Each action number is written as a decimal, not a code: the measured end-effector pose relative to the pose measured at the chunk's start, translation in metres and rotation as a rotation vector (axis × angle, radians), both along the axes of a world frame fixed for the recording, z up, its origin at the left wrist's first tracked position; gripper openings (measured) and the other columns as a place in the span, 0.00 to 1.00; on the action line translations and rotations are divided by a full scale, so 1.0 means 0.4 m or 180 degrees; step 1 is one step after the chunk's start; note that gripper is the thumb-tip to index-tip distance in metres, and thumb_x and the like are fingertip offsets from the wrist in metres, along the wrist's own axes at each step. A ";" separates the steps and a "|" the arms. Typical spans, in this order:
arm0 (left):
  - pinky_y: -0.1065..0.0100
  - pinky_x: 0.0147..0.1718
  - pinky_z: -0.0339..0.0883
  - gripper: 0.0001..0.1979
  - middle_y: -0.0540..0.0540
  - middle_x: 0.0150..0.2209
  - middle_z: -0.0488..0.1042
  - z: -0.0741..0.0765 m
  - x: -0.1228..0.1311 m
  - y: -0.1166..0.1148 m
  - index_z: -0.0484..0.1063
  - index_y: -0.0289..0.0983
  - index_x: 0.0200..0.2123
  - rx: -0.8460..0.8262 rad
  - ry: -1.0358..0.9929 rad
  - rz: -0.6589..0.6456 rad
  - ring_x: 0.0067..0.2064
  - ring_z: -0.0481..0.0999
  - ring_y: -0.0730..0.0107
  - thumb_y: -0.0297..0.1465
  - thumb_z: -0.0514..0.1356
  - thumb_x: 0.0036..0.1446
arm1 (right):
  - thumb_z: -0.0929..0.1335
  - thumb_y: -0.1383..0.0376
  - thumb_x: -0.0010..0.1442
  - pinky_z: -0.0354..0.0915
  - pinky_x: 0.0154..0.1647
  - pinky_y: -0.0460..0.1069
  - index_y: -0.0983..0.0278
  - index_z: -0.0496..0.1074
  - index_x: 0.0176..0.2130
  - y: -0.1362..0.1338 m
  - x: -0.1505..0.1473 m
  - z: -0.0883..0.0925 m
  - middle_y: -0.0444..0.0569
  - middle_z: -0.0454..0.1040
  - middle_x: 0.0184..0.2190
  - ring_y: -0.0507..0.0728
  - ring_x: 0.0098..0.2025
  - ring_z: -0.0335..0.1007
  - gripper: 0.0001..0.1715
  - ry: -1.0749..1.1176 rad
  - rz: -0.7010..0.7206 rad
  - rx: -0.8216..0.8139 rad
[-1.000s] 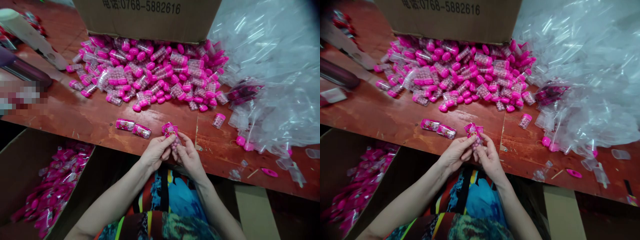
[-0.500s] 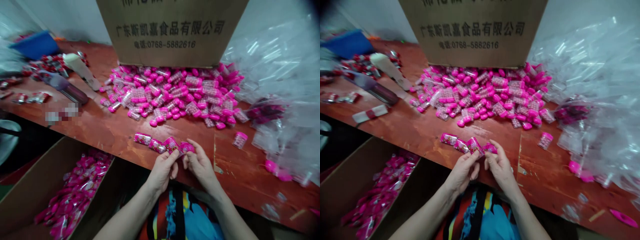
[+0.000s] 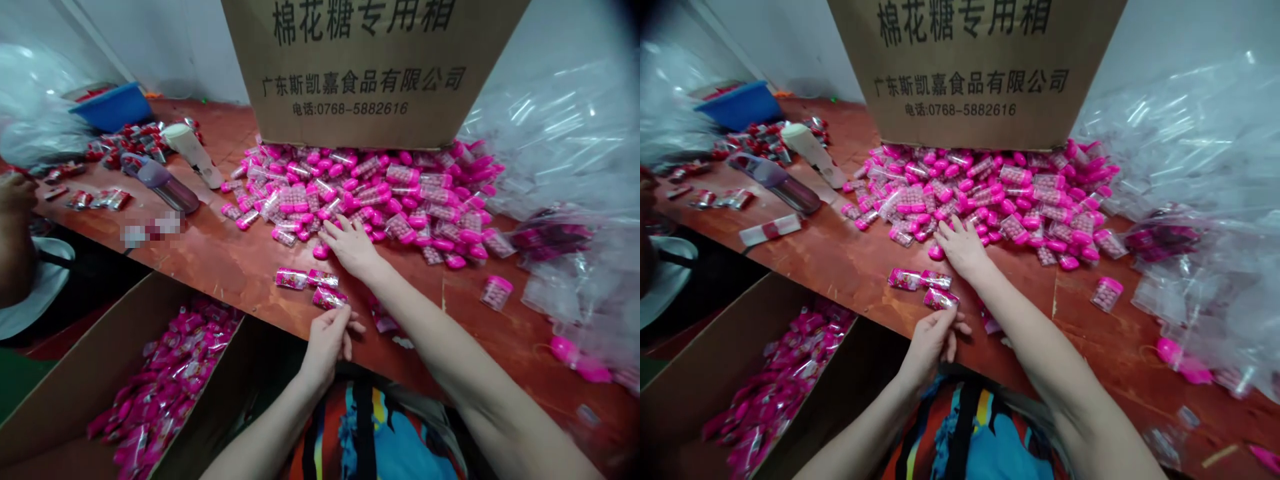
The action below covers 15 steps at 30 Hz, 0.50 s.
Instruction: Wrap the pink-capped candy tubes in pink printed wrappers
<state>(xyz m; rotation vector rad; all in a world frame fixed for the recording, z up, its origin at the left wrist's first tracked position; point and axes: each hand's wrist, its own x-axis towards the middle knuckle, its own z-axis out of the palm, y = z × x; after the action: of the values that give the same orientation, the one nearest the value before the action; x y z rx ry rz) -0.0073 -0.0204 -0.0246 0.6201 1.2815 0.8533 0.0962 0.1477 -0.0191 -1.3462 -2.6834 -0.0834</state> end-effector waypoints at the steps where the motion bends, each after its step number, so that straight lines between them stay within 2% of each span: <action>1: 0.73 0.15 0.48 0.23 0.42 0.29 0.80 -0.001 0.004 -0.002 0.75 0.32 0.32 0.0198 0.0216 -0.0143 0.14 0.61 0.81 0.48 0.59 0.61 | 0.58 0.71 0.71 0.55 0.58 0.67 0.65 0.71 0.61 0.005 0.008 -0.001 0.60 0.66 0.66 0.74 0.67 0.52 0.24 -0.0014 0.0107 -0.0017; 3: 0.72 0.21 0.60 0.19 0.44 0.28 0.79 -0.001 0.011 -0.003 0.76 0.34 0.30 0.0758 0.0741 -0.0374 0.19 0.68 0.77 0.43 0.58 0.64 | 0.59 0.70 0.71 0.53 0.58 0.66 0.66 0.72 0.58 0.005 0.030 0.000 0.63 0.71 0.60 0.73 0.65 0.55 0.21 0.0090 0.0210 -0.0060; 5: 0.69 0.33 0.69 0.14 0.44 0.31 0.80 -0.003 0.022 0.002 0.78 0.35 0.32 0.1497 0.1335 -0.0623 0.30 0.77 0.69 0.37 0.57 0.66 | 0.63 0.68 0.69 0.55 0.57 0.64 0.68 0.74 0.53 -0.005 0.059 0.003 0.64 0.72 0.57 0.72 0.61 0.59 0.16 0.0475 0.0171 -0.0141; 8: 0.66 0.45 0.72 0.12 0.41 0.43 0.82 -0.017 0.051 0.012 0.80 0.36 0.41 0.2516 0.2169 -0.1084 0.44 0.81 0.63 0.31 0.56 0.68 | 0.67 0.64 0.66 0.61 0.50 0.57 0.67 0.73 0.42 -0.040 0.114 0.013 0.58 0.76 0.46 0.64 0.49 0.68 0.08 0.1576 -0.0294 -0.0286; 11: 0.65 0.42 0.75 0.15 0.38 0.56 0.78 -0.045 0.087 0.017 0.77 0.35 0.53 0.3029 0.2979 -0.1599 0.46 0.82 0.61 0.30 0.54 0.69 | 0.68 0.64 0.61 0.62 0.37 0.52 0.61 0.67 0.34 -0.109 0.179 0.022 0.45 0.72 0.31 0.56 0.33 0.66 0.05 0.2631 -0.1166 -0.0333; 13: 0.64 0.35 0.76 0.17 0.37 0.62 0.73 -0.067 0.106 0.016 0.75 0.34 0.57 0.3163 0.3485 -0.1922 0.40 0.84 0.61 0.30 0.54 0.69 | 0.70 0.64 0.58 0.60 0.33 0.50 0.60 0.65 0.33 -0.169 0.223 0.019 0.40 0.69 0.27 0.54 0.29 0.64 0.07 0.3097 -0.1691 -0.0413; 15: 0.63 0.30 0.75 0.17 0.36 0.63 0.72 -0.085 0.115 0.013 0.76 0.34 0.56 0.3268 0.3821 -0.2073 0.36 0.84 0.61 0.30 0.54 0.69 | 0.70 0.64 0.57 0.61 0.30 0.50 0.59 0.65 0.36 -0.233 0.260 0.005 0.39 0.70 0.26 0.53 0.27 0.64 0.08 0.3625 -0.1969 -0.0652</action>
<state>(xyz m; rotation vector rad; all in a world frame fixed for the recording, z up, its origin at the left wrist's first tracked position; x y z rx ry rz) 0.0389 -0.0151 -0.0586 2.4806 1.3999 0.4870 0.2001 0.0547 -0.0171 -1.5442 -1.3289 0.6840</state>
